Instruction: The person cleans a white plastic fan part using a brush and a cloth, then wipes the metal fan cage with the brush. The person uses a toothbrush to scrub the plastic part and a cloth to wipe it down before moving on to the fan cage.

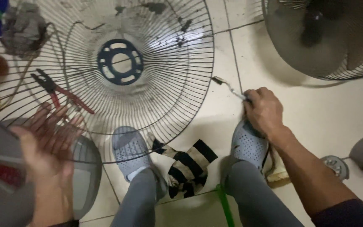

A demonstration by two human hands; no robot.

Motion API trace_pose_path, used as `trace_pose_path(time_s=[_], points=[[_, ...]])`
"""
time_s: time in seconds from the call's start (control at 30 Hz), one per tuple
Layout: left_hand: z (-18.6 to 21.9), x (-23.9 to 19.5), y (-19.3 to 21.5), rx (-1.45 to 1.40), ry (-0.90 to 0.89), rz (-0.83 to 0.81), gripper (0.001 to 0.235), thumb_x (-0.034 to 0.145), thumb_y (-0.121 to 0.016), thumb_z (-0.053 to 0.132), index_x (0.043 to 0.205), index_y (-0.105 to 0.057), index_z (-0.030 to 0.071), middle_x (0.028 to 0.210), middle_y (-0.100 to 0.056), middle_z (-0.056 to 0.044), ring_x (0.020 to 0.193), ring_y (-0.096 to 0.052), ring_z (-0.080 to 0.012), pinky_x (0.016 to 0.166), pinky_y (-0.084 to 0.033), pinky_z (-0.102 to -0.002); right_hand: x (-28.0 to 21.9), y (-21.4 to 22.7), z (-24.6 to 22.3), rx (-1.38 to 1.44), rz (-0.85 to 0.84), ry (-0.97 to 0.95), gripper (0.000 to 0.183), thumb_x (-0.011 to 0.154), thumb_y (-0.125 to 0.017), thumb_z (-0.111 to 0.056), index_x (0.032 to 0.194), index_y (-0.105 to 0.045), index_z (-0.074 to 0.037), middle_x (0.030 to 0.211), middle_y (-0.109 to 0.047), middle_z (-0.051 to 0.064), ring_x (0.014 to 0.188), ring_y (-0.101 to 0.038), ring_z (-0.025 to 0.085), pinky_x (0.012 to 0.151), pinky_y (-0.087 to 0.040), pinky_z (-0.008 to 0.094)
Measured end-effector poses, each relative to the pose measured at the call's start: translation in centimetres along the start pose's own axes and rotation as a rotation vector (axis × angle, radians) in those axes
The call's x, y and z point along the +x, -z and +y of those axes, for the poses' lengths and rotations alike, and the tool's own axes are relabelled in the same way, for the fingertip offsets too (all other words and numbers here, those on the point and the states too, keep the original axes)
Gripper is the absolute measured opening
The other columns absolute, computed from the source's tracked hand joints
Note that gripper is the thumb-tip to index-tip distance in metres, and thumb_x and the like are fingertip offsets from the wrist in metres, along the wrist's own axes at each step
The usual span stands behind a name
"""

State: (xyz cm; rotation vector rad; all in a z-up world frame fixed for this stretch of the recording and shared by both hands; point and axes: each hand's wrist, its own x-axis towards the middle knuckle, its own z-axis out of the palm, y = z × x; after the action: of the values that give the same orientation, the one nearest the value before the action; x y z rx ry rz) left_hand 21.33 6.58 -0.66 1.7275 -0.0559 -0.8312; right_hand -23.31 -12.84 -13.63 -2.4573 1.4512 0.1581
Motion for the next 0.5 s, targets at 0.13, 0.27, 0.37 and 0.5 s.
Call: trace_pose_path(time_s=[0.13,0.27,0.37,0.5], points=[[-1.5,0.5,1.9,-0.110,-0.078,-0.159,0.062,0.104,-0.039,0.055,0.135,-0.065,0.008,0.111,-0.076,-0.006,0.088,-0.077,-0.0171,0.072,-0.066,-0.025,1.0,1.4,0.1,0.148,-0.122,-0.155,0.031,0.093,-0.058,-0.027,0.114,-0.073,-0.010,0.101,-0.070,0.016,0.094,-0.061,0.036,0.074,-0.047,0.052],[-0.2,0.1,-0.1,0.033,-0.076,-0.153,0.090,0.085,-0.037,0.073,0.143,-0.053,0.006,0.132,-0.066,-0.016,0.111,-0.070,-0.0289,0.084,-0.062,-0.039,0.1,4.3,-0.9,0.228,-0.069,-0.234,0.047,0.096,-0.058,-0.041,0.123,-0.071,-0.005,0.115,-0.070,0.020,0.105,-0.062,0.037,0.086,-0.045,0.052],[-0.1,0.1,-0.5,0.003,-0.050,-0.111,0.090,0.082,-0.042,0.073,0.141,-0.054,0.006,0.129,-0.068,-0.015,0.107,-0.071,-0.0283,0.082,-0.063,-0.036,-2.7,5.6,-1.1,0.276,0.005,-0.285,0.060,0.096,-0.055,-0.050,0.127,-0.071,-0.001,0.120,-0.069,0.024,0.108,-0.063,0.039,0.090,-0.045,0.052],[-0.9,0.0,0.0,-0.050,-0.015,-0.123,0.073,0.094,-0.033,0.061,0.139,-0.057,0.008,0.127,-0.070,-0.012,0.104,-0.073,-0.0254,0.087,-0.064,-0.039,-8.6,7.2,-1.6,0.324,-0.001,-0.549,0.058,0.098,-0.051,-0.043,0.129,-0.069,0.003,0.123,-0.066,0.029,0.104,-0.065,0.040,0.090,-0.047,0.052]])
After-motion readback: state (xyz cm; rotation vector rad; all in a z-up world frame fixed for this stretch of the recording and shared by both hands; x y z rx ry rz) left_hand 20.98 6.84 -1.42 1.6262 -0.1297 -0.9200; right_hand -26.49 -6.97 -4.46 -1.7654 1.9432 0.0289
